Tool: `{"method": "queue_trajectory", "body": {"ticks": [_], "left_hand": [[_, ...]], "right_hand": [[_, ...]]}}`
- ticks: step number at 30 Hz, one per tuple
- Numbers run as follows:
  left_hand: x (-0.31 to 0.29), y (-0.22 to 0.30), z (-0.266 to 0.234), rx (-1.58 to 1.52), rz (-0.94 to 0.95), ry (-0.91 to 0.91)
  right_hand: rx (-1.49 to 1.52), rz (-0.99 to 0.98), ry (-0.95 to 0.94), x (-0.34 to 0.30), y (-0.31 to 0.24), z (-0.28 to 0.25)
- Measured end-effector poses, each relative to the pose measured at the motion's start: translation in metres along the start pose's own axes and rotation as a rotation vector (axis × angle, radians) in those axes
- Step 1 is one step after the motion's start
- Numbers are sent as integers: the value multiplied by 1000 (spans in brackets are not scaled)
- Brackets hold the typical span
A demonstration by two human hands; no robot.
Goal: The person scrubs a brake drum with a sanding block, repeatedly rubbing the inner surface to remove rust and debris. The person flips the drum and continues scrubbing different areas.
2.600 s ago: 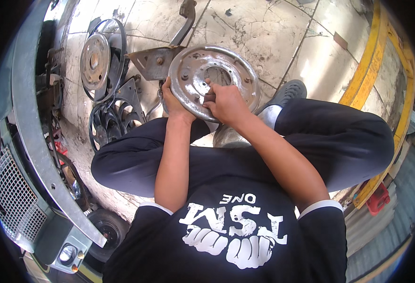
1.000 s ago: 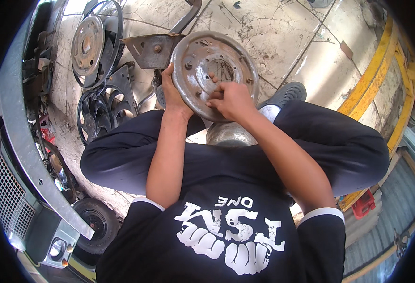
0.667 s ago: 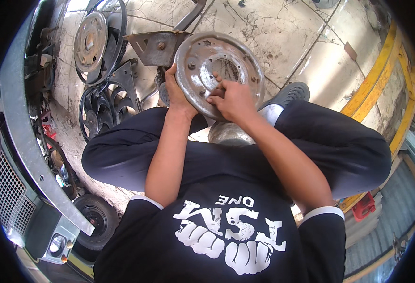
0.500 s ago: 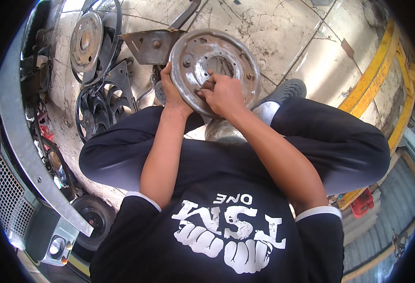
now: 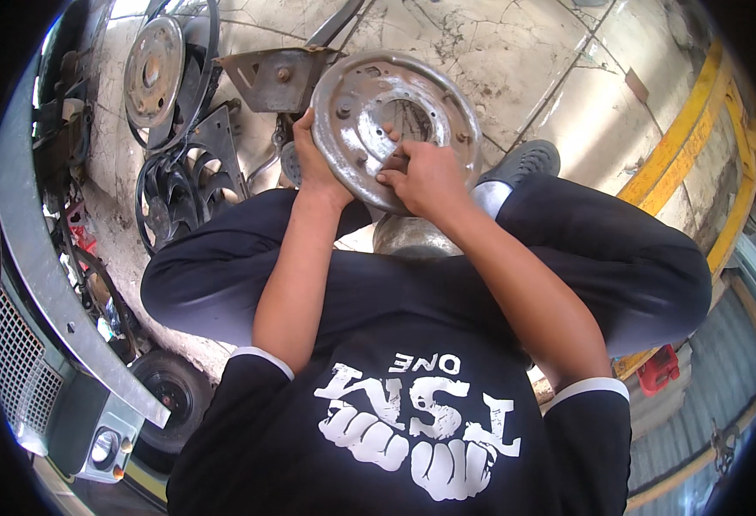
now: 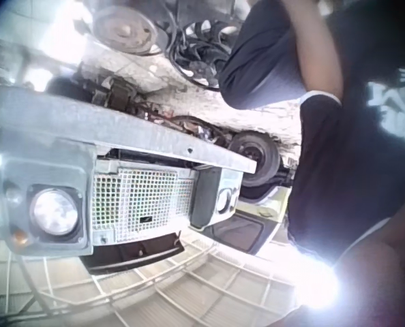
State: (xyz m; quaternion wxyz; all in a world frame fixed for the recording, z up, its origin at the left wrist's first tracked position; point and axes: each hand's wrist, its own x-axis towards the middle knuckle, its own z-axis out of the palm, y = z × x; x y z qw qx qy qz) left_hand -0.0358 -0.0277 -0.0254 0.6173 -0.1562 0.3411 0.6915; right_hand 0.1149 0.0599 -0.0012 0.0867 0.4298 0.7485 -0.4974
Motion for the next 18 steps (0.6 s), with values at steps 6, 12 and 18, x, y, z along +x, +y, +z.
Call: {"method": "queue_trajectory", "body": {"ticks": [6, 12, 18], "left_hand": [[1, -1, 1, 83, -3, 3], [3, -2, -15, -33, -32, -70], [-2, -9, -1, 17, 5, 51]], "right_hand": [[72, -11, 37, 3, 3, 13], [141, -65, 109, 10, 2, 22], [79, 19, -13, -2, 9, 11]]}}
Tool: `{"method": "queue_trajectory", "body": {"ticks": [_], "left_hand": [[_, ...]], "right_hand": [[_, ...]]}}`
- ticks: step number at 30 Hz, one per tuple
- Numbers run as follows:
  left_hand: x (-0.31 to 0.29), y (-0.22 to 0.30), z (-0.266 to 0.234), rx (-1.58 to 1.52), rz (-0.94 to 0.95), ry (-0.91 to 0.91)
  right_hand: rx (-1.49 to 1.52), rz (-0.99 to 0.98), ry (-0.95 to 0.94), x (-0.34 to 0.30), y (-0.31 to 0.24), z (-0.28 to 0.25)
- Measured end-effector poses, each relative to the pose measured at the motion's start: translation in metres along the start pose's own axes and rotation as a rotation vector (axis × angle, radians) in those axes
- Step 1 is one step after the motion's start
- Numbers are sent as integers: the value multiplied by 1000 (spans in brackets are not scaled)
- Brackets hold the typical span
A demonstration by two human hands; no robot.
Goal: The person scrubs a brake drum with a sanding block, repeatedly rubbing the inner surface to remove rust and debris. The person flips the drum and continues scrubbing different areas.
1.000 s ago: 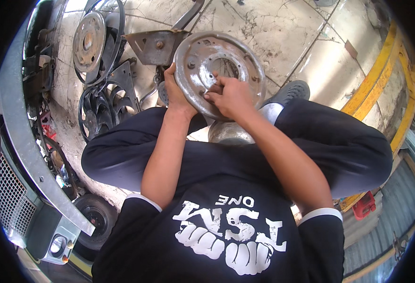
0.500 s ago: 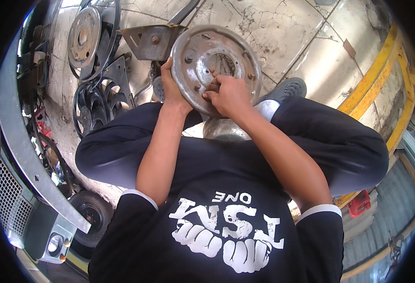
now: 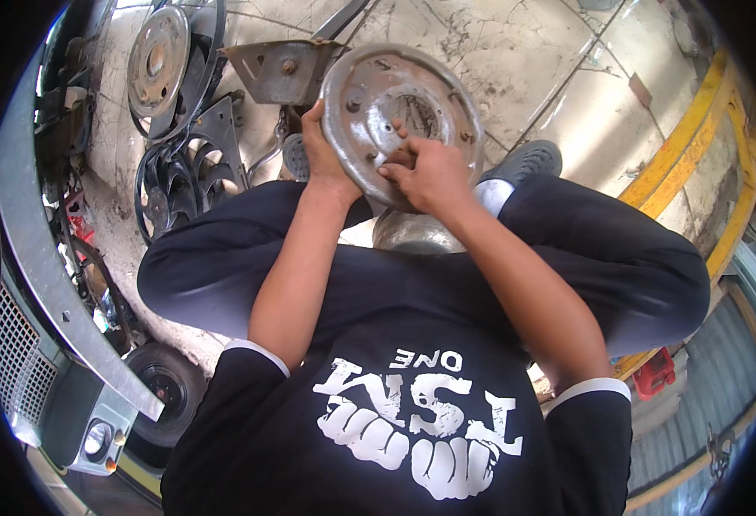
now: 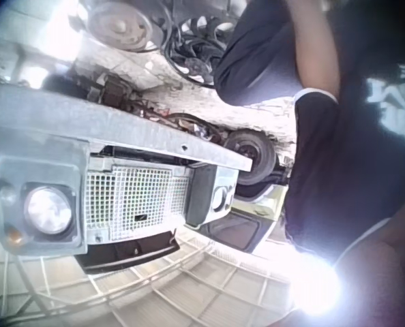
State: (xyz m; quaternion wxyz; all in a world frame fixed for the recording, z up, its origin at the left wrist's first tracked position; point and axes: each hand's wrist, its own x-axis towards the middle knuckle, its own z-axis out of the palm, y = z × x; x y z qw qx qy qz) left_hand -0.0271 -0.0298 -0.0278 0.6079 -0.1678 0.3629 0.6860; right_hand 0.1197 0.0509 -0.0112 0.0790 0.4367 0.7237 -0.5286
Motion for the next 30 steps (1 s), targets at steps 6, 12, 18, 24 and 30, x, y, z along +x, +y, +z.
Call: {"method": "queue_trajectory", "body": {"ticks": [6, 12, 18, 24, 30], "left_hand": [[0, 2, -4, -96, -58, -89], [6, 2, -2, -25, -12, -14], [-3, 1, 18, -90, 11, 106], [-2, -1, 9, 31, 39, 26], [1, -3, -1, -75, -10, -7]], "right_hand": [[-28, -50, 58, 5, -3, 3], [30, 39, -37, 11, -2, -2], [18, 111, -93, 5, -4, -13], [-58, -87, -8, 12, -5, -4], [-102, 105, -135, 3, -8, -20]]}}
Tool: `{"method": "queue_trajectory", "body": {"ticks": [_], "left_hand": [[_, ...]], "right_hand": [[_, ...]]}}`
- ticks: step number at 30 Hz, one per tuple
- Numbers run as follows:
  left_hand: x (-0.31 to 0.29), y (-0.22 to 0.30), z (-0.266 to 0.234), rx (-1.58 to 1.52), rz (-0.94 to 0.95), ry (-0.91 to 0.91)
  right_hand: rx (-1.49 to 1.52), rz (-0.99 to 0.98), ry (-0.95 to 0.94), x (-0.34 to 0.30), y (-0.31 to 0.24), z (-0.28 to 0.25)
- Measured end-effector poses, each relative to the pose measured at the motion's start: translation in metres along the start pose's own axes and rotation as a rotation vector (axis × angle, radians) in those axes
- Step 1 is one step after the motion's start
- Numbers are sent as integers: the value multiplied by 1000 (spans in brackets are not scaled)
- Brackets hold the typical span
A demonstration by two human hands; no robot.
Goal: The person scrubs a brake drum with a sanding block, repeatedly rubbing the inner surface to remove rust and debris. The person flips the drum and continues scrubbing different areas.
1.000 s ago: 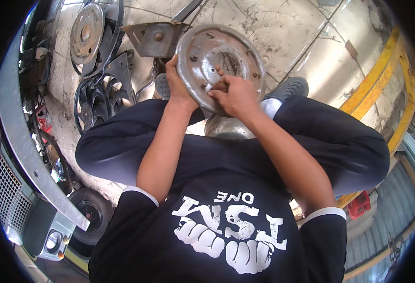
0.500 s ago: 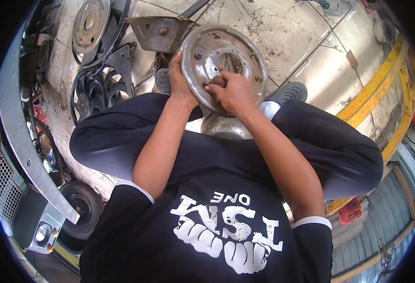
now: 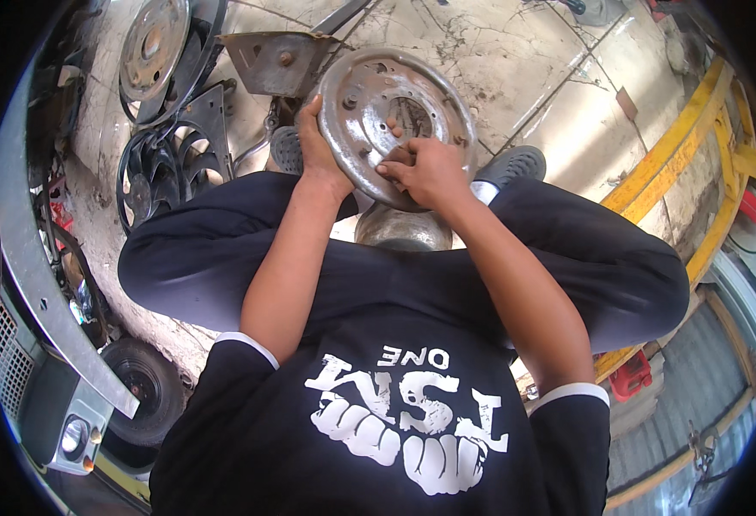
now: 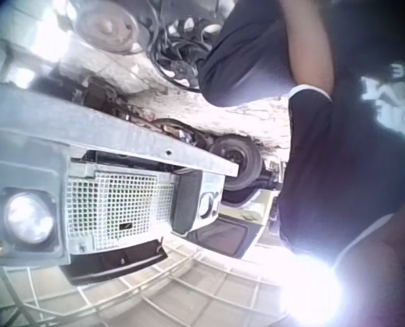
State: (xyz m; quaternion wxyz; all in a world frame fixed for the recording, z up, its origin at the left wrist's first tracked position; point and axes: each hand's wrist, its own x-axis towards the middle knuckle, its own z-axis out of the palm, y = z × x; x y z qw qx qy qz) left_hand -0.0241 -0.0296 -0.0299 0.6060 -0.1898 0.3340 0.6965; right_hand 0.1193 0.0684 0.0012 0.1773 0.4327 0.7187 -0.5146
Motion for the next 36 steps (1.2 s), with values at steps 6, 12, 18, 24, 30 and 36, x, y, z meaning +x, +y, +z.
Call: {"method": "queue_trajectory", "body": {"ticks": [6, 12, 18, 24, 30, 36], "left_hand": [[-2, 1, 16, 103, 30, 10], [2, 7, 14, 128, 55, -37], [-2, 9, 29, 203, 119, 25], [-14, 7, 69, 356, 158, 99], [-12, 5, 85, 573, 227, 307], [10, 0, 113, 805, 208, 316]], "right_hand": [[124, -31, 53, 4, 0, 2], [340, -119, 236, -35, 5, -28], [1014, -17, 308, -52, 10, -52], [1153, 87, 461, -11, 15, -47], [1187, -155, 503, 2, -9, -49], [1061, -145, 566, 24, -14, -50]]}}
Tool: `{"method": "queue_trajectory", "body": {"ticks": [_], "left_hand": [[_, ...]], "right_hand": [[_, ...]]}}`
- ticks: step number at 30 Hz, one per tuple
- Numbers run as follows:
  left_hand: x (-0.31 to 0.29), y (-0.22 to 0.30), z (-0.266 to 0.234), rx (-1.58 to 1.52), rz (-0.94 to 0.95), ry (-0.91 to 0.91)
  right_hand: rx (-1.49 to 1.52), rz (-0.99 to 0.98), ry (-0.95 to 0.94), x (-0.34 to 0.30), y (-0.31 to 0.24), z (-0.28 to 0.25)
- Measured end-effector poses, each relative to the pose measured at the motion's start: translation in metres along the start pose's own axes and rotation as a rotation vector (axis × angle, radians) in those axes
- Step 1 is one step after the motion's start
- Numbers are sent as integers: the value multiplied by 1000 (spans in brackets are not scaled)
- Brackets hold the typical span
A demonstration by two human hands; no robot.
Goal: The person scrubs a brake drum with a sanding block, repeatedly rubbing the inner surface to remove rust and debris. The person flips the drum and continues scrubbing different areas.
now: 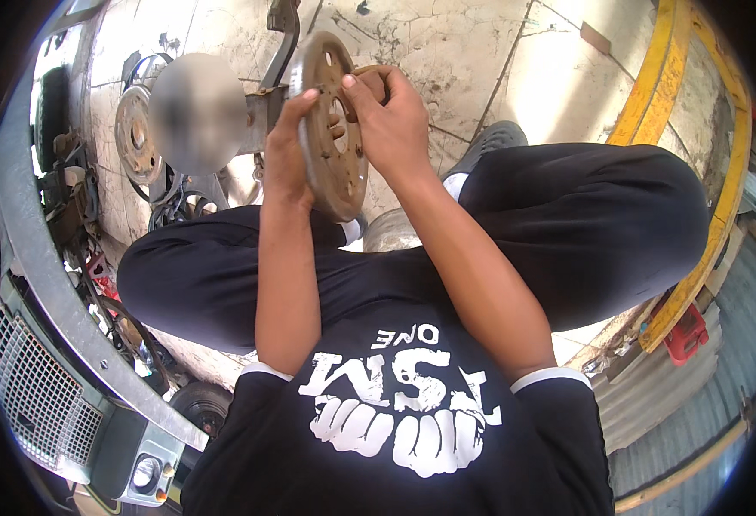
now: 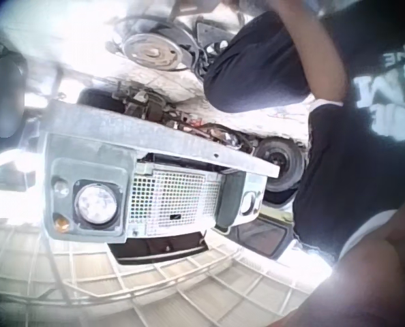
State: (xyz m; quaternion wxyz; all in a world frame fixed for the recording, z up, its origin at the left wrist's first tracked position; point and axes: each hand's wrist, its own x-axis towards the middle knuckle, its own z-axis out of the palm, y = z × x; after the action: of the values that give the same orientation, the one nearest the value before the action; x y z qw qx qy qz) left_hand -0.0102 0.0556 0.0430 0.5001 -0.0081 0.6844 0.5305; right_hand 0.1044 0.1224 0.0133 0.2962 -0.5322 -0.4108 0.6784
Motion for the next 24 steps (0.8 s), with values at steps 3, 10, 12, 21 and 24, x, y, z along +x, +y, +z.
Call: {"method": "queue_trajectory", "body": {"ticks": [3, 10, 12, 21, 24], "left_hand": [[-4, 0, 13, 206, 77, -42], [13, -11, 1, -130, 11, -156], [17, -6, -12, -101, 7, -199], [15, -29, -3, -33, 75, -285], [-2, -27, -8, -6, 104, -263]], "right_hand": [[-62, -24, 44, -4, 1, -13], [119, 77, 35, -30, -3, -32], [166, 62, -3, -39, -7, -28], [602, 7, 238, -90, -52, -18], [781, -66, 115, -118, -73, -24]]}}
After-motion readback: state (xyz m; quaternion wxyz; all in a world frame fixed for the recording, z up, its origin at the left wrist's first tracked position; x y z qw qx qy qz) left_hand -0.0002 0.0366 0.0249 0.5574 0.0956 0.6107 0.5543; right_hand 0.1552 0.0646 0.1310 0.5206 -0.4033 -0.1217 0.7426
